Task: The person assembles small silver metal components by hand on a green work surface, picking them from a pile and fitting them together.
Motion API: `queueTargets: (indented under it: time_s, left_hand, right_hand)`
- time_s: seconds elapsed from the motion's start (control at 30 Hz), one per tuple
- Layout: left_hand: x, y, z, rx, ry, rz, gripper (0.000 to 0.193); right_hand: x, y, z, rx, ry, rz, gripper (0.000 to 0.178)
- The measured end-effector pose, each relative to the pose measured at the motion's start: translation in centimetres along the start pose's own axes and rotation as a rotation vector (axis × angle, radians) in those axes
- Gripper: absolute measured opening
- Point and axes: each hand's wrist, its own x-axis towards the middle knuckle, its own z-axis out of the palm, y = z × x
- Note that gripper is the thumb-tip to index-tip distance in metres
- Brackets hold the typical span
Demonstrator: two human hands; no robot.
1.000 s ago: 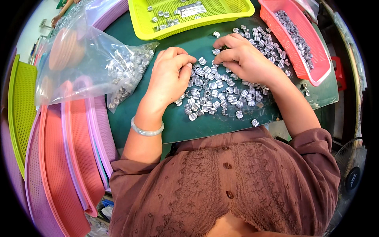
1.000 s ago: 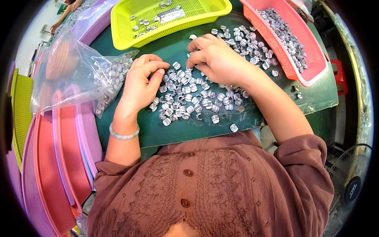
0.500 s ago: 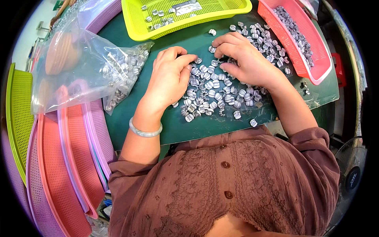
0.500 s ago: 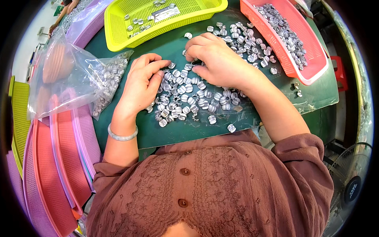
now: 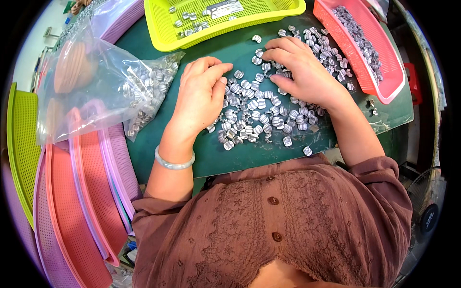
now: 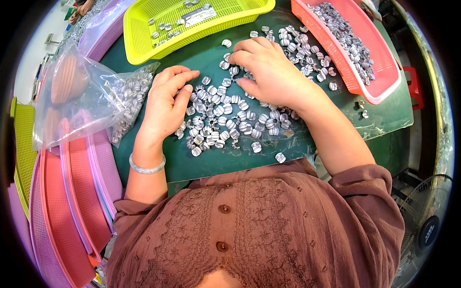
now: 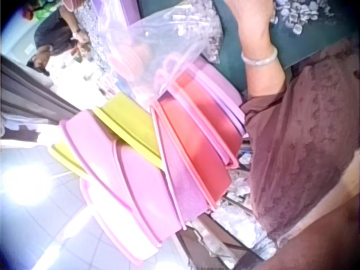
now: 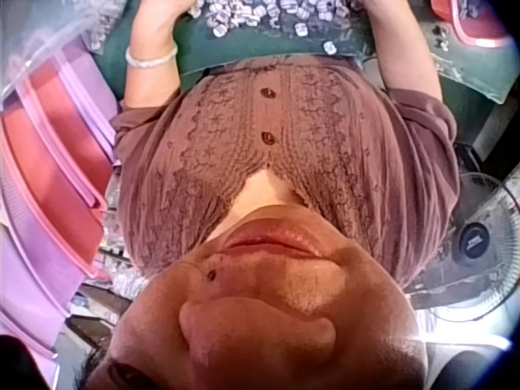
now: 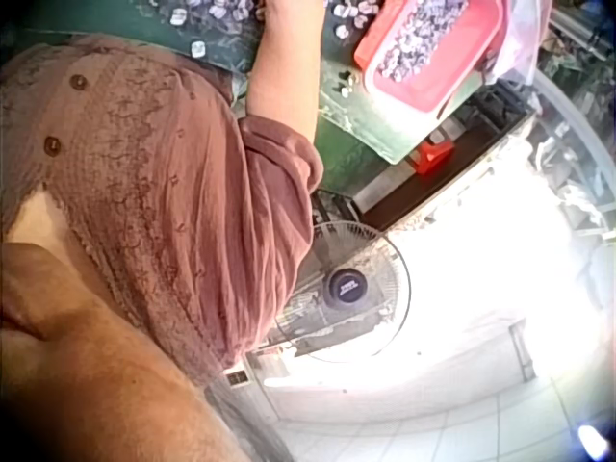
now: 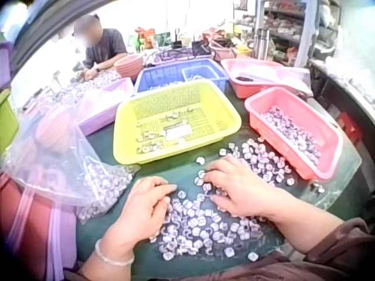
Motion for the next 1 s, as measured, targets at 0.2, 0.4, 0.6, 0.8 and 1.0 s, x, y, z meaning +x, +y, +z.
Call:
queueTargets:
  time_s: [0.2, 0.4, 0.6, 0.8, 1.0]
  left_hand:
    - [0.0, -0.1, 0.0, 0.006, -0.001, -0.003, 0.027]
    - [0.1, -0.1, 0.1, 0.013, 0.003, -0.008, 0.026]
    - [0.1, -0.1, 0.2, 0.0, -0.028, 0.003, 0.026]
    - [0.2, 0.5, 0.6, -0.012, -0.07, 0.062, 0.031]
    - [0.2, 0.7, 0.7, -0.005, -0.177, 0.118, 0.063]
  right_hand:
    - [0.0, 0.0, -0.3, 0.024, -0.021, 0.015, 0.033]
    - [-0.1, 0.1, -0.1, 0.02, -0.036, 0.01, 0.032]
    - [-0.2, 0.0, 0.1, 0.111, -0.06, -0.028, 0.03]
    - [-0.3, -0.4, 0.5, 0.181, -0.029, -0.116, 0.031]
    - [-0.2, -0.9, 0.1, 0.322, -0.1, -0.241, 0.048]
